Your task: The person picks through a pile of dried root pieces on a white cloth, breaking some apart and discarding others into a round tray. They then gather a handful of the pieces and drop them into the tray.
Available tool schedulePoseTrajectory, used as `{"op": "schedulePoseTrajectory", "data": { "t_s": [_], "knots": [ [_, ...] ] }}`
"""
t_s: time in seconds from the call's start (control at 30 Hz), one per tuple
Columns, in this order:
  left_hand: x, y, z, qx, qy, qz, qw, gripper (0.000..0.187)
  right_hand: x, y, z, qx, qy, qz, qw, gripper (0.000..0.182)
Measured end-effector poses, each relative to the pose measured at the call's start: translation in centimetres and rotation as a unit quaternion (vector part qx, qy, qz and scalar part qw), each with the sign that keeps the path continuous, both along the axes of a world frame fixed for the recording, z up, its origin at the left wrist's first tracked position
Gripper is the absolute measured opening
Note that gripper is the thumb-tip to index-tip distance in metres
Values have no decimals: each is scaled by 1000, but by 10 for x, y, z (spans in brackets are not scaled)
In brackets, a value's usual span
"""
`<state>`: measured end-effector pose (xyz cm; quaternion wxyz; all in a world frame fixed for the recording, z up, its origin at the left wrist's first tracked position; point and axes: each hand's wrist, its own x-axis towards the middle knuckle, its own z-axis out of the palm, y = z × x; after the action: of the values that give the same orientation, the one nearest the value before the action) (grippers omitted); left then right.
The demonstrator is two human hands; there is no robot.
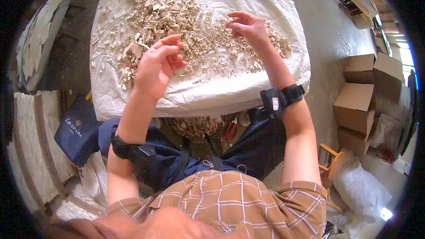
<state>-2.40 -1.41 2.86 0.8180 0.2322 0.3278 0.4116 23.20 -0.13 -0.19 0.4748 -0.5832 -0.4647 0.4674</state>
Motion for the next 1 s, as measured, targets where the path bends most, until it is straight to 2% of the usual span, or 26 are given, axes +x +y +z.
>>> {"op": "schedulePoseTrajectory", "data": {
  "t_s": [0.07,0.13,0.23,0.27,0.33,0.43,0.47,0.53,0.57,0.6,0.63,0.7,0.73,0.8,0.83,0.87,0.93,0.97,1.0],
  "knots": [
    [11,-6,-3,0,44,-42,998,24,-15,-3,5,40,-47,71,996,26],
    [19,-11,-11,-5,45,-45,998,24,-36,-12,15,53,-24,94,994,25],
    [26,-15,-15,-79,-10,-26,997,26,-62,-22,21,78,-40,183,979,25],
    [26,-15,-17,-78,-9,-26,997,26,-66,-25,20,106,-86,203,970,24],
    [25,-15,-21,-114,-51,4,992,25,-62,-21,18,115,-95,169,974,20],
    [14,-9,-21,-122,-85,29,989,23,-28,-6,9,132,-280,74,948,10],
    [8,-4,-17,-118,-86,30,989,23,-20,-6,1,135,-280,75,947,10],
    [-3,5,-7,-87,-125,60,987,22,-5,-11,-24,125,-458,241,847,13],
    [-7,8,-2,-75,-121,69,987,21,4,-12,-32,103,-491,275,820,17],
    [-12,10,0,-79,-123,68,987,21,9,-14,-32,99,-492,275,820,17],
    [-17,13,2,-76,-144,74,984,21,14,-14,-30,33,-566,216,795,17],
    [-25,16,9,-65,-159,91,981,19,23,-11,-27,-52,-699,96,707,19],
    [-28,17,9,-65,-160,90,981,19,26,-13,-27,-53,-699,96,706,19],
    [-36,21,10,-70,-164,105,978,18,30,-18,-25,-14,-625,35,780,21],
    [-38,23,10,-73,-150,119,979,19,29,-16,-30,45,-544,67,835,25],
    [-38,24,10,-75,-152,119,978,19,28,-17,-34,44,-545,67,835,25],
    [-37,25,10,-72,-142,139,977,19,6,-19,-32,102,-498,164,845,29],
    [-35,26,10,-75,-148,136,977,18,6,-19,-33,130,-534,176,817,31],
    [-33,27,9,-76,-147,133,977,18,8,-18,-35,127,-534,175,817,31]
  ]
}}
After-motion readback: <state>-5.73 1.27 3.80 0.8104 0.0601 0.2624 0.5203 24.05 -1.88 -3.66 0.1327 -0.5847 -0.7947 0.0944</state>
